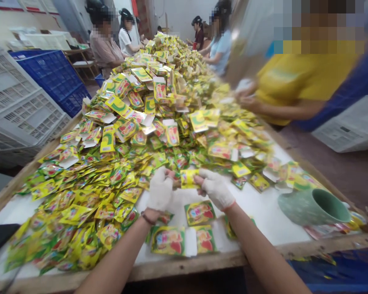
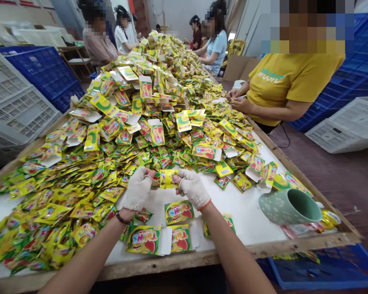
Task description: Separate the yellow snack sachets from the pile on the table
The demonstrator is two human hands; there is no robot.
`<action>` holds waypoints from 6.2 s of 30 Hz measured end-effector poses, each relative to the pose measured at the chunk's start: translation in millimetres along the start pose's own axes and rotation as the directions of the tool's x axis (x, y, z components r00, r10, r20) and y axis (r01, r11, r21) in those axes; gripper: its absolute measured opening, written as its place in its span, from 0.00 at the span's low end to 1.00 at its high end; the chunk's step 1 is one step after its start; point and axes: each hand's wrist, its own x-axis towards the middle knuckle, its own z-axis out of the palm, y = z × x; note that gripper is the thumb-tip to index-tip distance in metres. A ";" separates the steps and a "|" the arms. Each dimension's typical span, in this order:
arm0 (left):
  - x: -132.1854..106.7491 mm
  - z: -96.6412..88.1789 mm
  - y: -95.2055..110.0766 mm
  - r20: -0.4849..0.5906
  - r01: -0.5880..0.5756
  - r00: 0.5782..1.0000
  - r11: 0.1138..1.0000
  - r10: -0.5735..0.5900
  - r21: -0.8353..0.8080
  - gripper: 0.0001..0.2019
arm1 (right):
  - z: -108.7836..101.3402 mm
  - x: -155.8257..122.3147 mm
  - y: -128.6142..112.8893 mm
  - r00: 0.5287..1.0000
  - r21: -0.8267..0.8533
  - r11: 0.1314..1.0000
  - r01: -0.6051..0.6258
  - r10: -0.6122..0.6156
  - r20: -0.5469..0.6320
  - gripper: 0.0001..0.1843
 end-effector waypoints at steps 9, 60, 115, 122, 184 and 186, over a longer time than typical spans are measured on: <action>-4.4 6.2 0.2 0.218 0.158 0.973 0.917 -0.080 -0.367 0.17 | 8.7 6.3 3.3 0.996 -0.129 0.991 0.047 -0.055 -0.064 0.15; -32.1 -5.6 6.4 0.414 -0.521 0.853 0.509 0.317 0.685 0.23 | 13.7 0.7 5.9 0.903 -0.653 0.691 0.311 -0.430 -0.025 0.11; -16.8 -19.9 -1.9 0.397 -0.510 0.859 0.470 0.322 0.721 0.27 | 2.6 -2.0 5.5 0.997 -0.244 0.967 0.069 -0.056 0.059 0.10; -21.5 -20.8 1.8 0.477 -0.616 0.786 0.435 0.393 0.657 0.26 | 3.9 1.0 13.7 0.968 -0.415 0.878 0.240 -0.247 0.037 0.08; -4.7 -27.4 -15.5 0.182 -0.085 0.982 0.976 0.049 0.200 0.08 | -19.6 24.5 24.1 0.978 -0.836 0.522 0.168 -0.193 0.076 0.11; -5.4 -22.0 -17.8 0.242 0.064 0.969 0.998 -0.056 -0.026 0.10 | -15.6 19.1 22.5 0.978 -0.837 0.520 0.171 -0.195 0.078 0.12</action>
